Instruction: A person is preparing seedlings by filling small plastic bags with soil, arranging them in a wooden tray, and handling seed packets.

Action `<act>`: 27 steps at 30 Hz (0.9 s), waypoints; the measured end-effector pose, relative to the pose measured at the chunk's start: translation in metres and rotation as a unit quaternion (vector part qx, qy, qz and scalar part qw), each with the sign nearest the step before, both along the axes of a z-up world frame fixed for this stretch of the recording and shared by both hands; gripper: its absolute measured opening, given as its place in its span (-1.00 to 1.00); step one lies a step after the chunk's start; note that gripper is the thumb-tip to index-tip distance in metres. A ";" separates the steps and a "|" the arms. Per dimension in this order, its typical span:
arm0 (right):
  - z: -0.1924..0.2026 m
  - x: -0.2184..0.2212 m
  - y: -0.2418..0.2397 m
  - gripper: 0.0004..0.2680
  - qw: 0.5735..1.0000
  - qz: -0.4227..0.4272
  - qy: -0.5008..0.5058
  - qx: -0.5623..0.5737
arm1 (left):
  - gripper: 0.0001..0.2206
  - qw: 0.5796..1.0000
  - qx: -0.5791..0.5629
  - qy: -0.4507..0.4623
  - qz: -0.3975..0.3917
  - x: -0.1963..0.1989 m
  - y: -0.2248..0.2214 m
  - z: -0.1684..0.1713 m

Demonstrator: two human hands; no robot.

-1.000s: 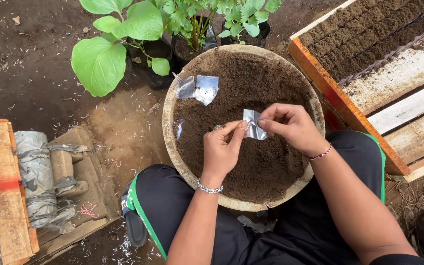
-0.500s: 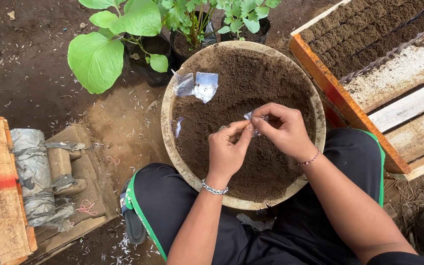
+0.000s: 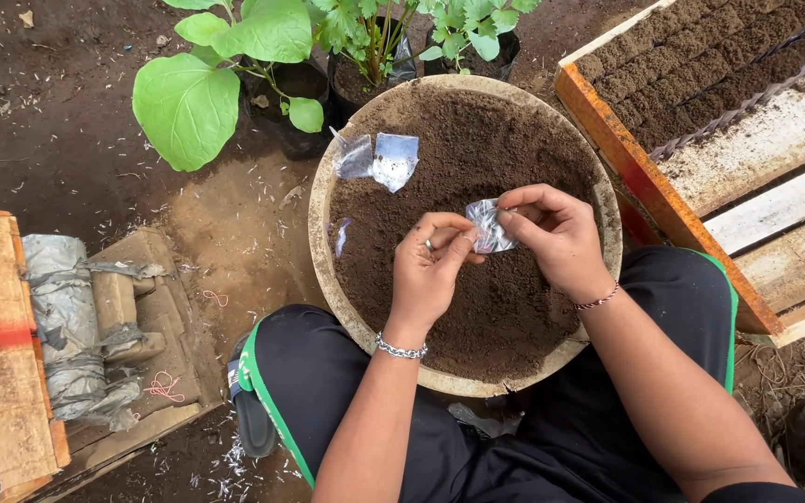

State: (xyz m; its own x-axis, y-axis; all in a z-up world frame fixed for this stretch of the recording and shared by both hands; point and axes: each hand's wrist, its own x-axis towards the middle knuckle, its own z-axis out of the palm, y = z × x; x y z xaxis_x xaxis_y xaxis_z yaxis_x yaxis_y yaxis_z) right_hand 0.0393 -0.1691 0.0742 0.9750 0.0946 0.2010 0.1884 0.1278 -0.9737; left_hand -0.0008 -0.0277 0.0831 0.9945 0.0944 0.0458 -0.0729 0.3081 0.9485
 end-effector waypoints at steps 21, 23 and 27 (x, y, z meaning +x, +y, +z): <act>-0.004 0.002 0.000 -0.90 0.988 0.041 0.015 0.150 | -0.89 0.997 -0.011 -0.014 -0.069 -0.001 0.003 -0.014; -0.004 0.002 -0.001 -0.91 0.988 0.050 0.005 0.146 | -0.88 0.997 -0.010 -0.014 -0.072 -0.002 0.004 -0.011; 0.000 0.000 0.001 -0.92 0.993 0.055 -0.016 0.107 | -0.78 0.997 0.031 -0.025 -0.064 -0.003 0.006 -0.014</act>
State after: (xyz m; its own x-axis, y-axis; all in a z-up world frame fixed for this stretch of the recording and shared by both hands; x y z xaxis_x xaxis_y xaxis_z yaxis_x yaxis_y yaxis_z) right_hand 0.0394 -0.1681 0.0742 0.9541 0.1526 0.2578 0.1912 0.3523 -0.9161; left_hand -0.0035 -0.0218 0.0691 0.9945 -0.0369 0.0977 -0.0850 0.2583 0.9623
